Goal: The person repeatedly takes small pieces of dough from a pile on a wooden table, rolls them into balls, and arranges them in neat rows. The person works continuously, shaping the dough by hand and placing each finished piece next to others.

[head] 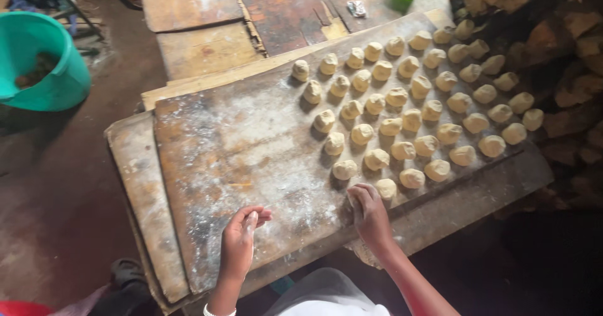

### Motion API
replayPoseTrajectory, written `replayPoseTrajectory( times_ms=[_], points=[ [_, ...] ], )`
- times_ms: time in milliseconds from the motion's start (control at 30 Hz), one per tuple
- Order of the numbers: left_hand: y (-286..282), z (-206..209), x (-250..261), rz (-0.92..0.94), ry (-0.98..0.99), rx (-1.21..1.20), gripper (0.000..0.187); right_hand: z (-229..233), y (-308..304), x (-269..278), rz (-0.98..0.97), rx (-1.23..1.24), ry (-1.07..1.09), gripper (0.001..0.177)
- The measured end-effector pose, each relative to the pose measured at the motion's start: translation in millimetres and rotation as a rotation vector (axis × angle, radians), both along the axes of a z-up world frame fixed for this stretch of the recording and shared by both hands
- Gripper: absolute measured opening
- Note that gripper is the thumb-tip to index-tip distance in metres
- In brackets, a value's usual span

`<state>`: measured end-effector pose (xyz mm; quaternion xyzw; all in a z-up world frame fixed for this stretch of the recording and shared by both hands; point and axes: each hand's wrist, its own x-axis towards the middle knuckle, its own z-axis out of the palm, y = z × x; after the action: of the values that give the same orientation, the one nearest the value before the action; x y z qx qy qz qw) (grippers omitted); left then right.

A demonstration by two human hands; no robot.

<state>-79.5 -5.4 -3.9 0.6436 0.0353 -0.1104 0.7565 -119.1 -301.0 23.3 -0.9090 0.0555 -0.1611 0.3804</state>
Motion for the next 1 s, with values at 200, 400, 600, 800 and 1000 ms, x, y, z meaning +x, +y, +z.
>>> replayPoseTrajectory(
  times_ms=[200,400,600,800,1000],
  points=[
    [14.7,26.9,-5.5,0.134,-0.209,0.236,0.022,-15.1,6.0,5.2,0.021,-0.145,-0.048,0.023],
    [16.9,48.4,20.8,0.213,-0.648,0.615,0.021,16.2,3.8,9.4,0.071,-0.349,-0.122,0.031],
    [15.4,44.8,81.8,0.247,-0.875,1.101,0.076,29.3,24.5,57.8,0.282,-0.285,-0.071,0.040],
    [3.5,40.8,103.4,-0.056,-0.399,1.343,0.064,25.9,15.2,120.4,0.744,-0.517,0.251,0.048],
    [-8.3,46.1,110.4,-0.203,-0.343,1.447,0.056,41.8,2.4,137.3,0.967,-0.652,0.166,0.033]
  ],
)
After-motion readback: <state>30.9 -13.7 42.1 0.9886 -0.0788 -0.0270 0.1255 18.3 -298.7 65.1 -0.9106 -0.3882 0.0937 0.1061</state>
